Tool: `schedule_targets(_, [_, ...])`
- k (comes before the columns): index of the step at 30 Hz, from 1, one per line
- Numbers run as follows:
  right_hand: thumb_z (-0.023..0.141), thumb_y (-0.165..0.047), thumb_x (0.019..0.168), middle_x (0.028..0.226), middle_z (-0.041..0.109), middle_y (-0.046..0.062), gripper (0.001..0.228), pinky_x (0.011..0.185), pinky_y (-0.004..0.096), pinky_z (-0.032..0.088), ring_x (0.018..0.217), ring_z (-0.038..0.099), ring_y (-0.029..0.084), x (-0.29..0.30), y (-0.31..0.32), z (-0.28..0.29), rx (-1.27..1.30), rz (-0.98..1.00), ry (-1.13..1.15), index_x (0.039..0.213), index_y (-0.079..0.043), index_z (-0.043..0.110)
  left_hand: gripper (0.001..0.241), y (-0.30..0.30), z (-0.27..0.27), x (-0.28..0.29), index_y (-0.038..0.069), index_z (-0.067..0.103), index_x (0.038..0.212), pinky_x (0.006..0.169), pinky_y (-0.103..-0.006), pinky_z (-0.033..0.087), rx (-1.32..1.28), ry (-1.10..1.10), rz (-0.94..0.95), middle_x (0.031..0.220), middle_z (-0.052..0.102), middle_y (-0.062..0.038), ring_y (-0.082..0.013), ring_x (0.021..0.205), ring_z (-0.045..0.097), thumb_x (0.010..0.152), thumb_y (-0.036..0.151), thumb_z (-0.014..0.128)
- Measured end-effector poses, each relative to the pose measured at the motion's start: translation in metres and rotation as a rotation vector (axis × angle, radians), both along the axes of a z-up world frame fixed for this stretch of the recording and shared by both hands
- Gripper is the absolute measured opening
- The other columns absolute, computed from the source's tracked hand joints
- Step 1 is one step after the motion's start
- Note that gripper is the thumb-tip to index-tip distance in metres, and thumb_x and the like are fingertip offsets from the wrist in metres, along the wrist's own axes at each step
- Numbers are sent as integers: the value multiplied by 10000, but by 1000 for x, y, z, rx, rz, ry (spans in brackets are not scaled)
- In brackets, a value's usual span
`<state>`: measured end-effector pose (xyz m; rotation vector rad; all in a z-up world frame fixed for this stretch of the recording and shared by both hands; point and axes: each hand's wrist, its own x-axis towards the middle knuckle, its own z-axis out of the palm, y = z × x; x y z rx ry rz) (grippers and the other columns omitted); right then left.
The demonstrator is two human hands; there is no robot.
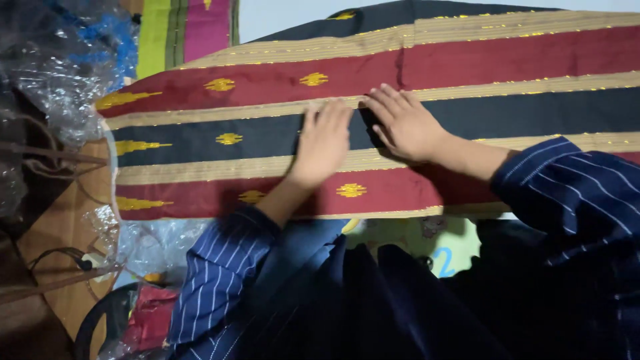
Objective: Smoothing and folding a large piece of traditional patterned fabric
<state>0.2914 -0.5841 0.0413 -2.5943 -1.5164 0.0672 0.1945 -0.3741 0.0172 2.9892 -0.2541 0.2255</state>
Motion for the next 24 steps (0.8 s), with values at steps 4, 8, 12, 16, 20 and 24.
schedule_targets(4, [364, -356, 1068, 1708, 232, 187, 673, 1229, 534, 226, 1573, 231, 343, -8, -37, -17, -72, -68, 67, 1655, -61, 220, 597, -48, -11, -4, 44, 382, 1561, 1250, -601, 141, -195, 106, -73, 1693, 258, -188, -318, 1567, 250, 1019, 245, 528])
schedule_targets(8, [353, -405, 1095, 1729, 217, 110, 652, 1261, 496, 164, 1597, 172, 267, -5, -70, -40, 32, -204, 113, 1673, -127, 233, 672, -52, -23, -4, 136, 284, 1642, 1244, -626, 108, -164, 196, -62, 1733, 172, -109, -307, 1594, 173, 1061, 429, 453])
schedule_targets(12, [414, -327, 1109, 1710, 296, 115, 597, 1244, 525, 207, 1569, 256, 300, 5, -108, -32, 63, -315, 98, 1658, -111, 323, 691, -48, -30, -5, 199, 243, 1665, 1248, -614, 100, -136, 185, -58, 1746, 144, -46, -282, 1602, 152, 1063, 470, 448])
schedule_targets(16, [361, -299, 1113, 1715, 259, 140, 583, 1256, 529, 198, 1581, 212, 309, 7, -140, -29, 63, -372, 170, 1656, -98, 296, 709, -55, -47, -1, 211, 252, 1659, 1249, -602, 91, -129, 177, -50, 1739, 165, -33, -266, 1597, 162, 1038, 463, 483])
schedule_targets(20, [435, -169, 1092, 1640, 354, 239, 518, 1222, 577, 244, 1526, 300, 402, 4, -146, -17, 237, -425, 126, 1564, 39, 400, 714, -102, -38, 22, -34, 367, 1554, 1230, -620, 117, -23, 42, -75, 1660, 287, -232, -357, 1561, 213, 961, 345, 482])
schedule_targets(24, [558, -84, 961, 1524, 490, 257, 561, 1187, 594, 298, 1410, 458, 439, -10, -120, -14, 390, -352, 104, 1500, 40, 465, 778, -162, -36, 43, -91, 343, 1564, 1243, -565, 201, -2, -95, -174, 1657, 255, -263, -368, 1556, 253, 909, 258, 578])
